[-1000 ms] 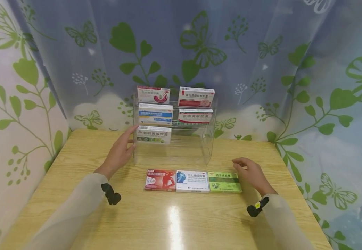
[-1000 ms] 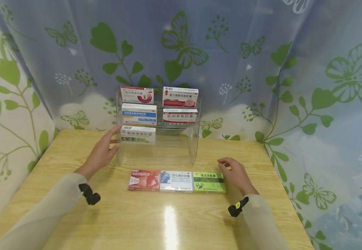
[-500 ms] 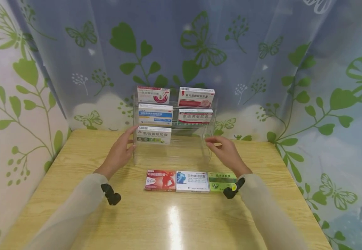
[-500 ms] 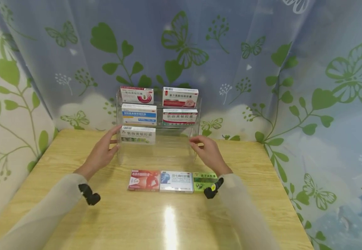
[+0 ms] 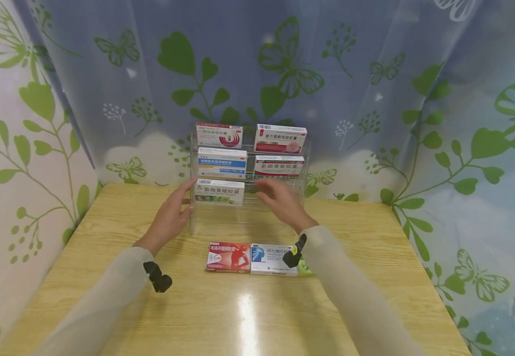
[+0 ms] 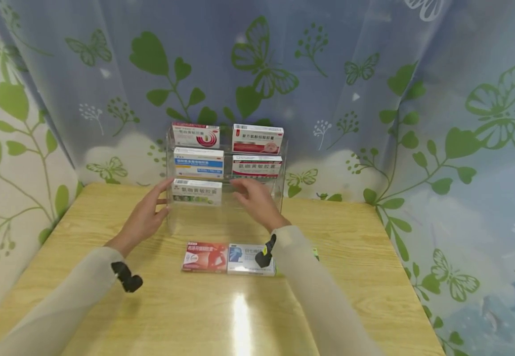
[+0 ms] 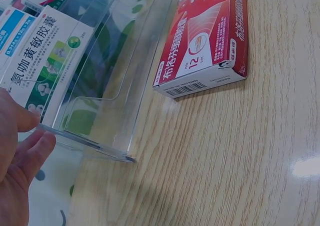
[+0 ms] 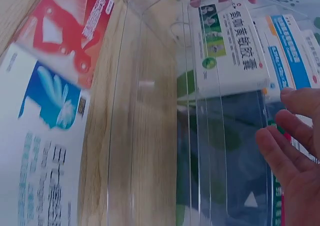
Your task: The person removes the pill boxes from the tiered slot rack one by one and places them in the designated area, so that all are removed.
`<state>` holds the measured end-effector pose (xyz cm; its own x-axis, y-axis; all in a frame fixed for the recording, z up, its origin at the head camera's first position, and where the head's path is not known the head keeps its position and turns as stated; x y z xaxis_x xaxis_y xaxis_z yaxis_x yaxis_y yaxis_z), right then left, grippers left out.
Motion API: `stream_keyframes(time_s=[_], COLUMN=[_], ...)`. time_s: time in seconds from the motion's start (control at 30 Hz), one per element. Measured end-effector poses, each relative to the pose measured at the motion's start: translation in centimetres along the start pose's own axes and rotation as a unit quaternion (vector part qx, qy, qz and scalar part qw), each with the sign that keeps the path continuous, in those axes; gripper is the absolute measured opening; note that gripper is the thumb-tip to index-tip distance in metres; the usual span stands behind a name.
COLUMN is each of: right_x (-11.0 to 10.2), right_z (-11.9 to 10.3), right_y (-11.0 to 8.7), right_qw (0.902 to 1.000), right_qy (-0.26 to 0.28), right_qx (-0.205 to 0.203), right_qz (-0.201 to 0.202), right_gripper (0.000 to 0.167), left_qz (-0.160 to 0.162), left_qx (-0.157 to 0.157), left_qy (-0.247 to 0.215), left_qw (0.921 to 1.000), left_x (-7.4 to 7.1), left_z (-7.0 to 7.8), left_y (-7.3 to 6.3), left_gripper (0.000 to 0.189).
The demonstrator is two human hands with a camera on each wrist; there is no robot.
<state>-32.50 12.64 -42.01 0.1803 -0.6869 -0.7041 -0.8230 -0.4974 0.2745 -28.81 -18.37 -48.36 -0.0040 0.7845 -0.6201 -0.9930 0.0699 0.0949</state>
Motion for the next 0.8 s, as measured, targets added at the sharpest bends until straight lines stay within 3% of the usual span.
stream_keyframes(time_s=[0.47, 0.8], right_x=[2.9, 2.8], right_z=[-1.7, -1.5], right_y=[2.4, 2.6], right_qw=[0.999, 0.9981], right_qy=[-0.039, -0.049], right_qx=[0.002, -0.018], right_qz=[-0.021, 0.031], right_gripper=[0.038, 0.027], left_qz=[0.002, 0.003], left_qx=[0.011, 0.007], left_qy=[0.014, 0.013], left_qw=[0.9998, 0.9999], left_x=[0.0, -0.1], left_z=[0.1, 0.0], left_y=[-0.2, 0.0], left_gripper=[0.081, 0.083])
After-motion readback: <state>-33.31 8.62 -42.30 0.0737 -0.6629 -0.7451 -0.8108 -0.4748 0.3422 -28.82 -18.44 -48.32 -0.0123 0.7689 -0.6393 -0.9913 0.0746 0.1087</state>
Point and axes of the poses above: each hand's wrist, its own y-axis towards the middle knuckle, its own x-axis out of the palm, z = x × y, the point moved 2 cm from there along y, towards the middle knuckle, and after that the axes turned 8 degrees about -x, right-handed, at the moved point
